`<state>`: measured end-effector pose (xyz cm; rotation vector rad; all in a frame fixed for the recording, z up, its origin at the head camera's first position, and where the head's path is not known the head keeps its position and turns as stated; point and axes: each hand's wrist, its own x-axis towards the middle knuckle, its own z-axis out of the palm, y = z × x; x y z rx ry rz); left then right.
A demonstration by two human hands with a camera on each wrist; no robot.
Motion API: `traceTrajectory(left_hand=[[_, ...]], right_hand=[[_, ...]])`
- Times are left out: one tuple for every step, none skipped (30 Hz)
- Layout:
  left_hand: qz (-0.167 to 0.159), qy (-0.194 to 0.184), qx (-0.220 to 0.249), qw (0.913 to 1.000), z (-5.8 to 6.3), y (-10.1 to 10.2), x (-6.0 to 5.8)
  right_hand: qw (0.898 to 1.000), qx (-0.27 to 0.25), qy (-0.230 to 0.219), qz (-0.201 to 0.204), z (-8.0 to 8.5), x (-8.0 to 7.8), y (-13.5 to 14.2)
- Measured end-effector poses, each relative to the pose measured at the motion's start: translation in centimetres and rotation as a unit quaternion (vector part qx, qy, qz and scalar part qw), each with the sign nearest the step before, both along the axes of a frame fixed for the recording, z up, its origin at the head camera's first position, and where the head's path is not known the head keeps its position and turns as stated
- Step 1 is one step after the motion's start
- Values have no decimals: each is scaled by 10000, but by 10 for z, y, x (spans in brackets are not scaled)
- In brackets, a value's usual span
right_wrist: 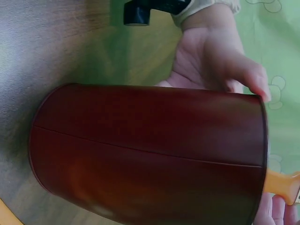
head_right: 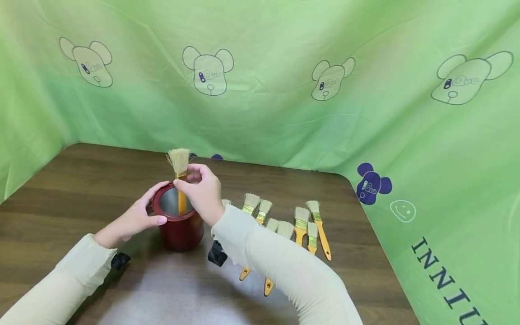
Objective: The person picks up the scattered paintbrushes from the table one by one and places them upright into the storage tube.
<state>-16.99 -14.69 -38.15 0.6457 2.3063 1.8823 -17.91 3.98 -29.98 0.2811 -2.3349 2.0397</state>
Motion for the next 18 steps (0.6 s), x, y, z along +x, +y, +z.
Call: traceTrajectory(left_hand=[[2,1,6,10000,0,0,0],[3,-2,15,10000,0,0,0],[8,-22,24,10000,0,0,0],[13,-36,21,10000,0,0,0],[20,-44,14,10000,0,0,1],[28,-47,-1,10000,0,0,1],[34,-56,-23,10000,-1,0,0],[38,-65,-39,10000,-1,-1,0],[42,-71,-48,10000,-1,-1,0],[43,-62,-57,10000,-2,-1,0],[40,-52,-58,10000,-2,-1,0],[38,-43,-64,10000,-2,-1,0],[31,-39,-60,10000,-2,-1,0],[30,-34,-56,10000,-2,-1,0],[30,-31,-52,10000,-2,-1,0],[30,-19,-47,10000,-2,-1,0],[33,-22,-53,10000,-2,-1,0],[30,-22,-51,10000,-2,-1,0]], right_hand=[[10000,-1,13,-10,-1,0,0],[10000,16,31,-24,-3,0,0],[10000,6,31,-25,-4,1,0],[10000,-3,23,-30,-5,1,-1],[10000,-1,16,-37,-5,1,-1],[10000,14,15,-45,-6,2,-1],[10000,31,14,-49,-6,2,-1],[10000,39,-1,-51,-7,3,-1],[10000,37,-27,-58,-7,3,-1],[10000,55,-34,-72,-7,4,-1],[9999,63,-48,-84,-7,4,-1],[9999,64,-66,-96,-7,4,-1],[9999,89,-53,-128,-7,4,-1],[9997,139,-41,-192,-7,4,0],[9994,221,-2,-273,-7,3,0],[9989,296,54,-349,-7,3,1],[9983,367,126,-432,-7,3,2],[9973,454,228,-534,-7,2,4]])
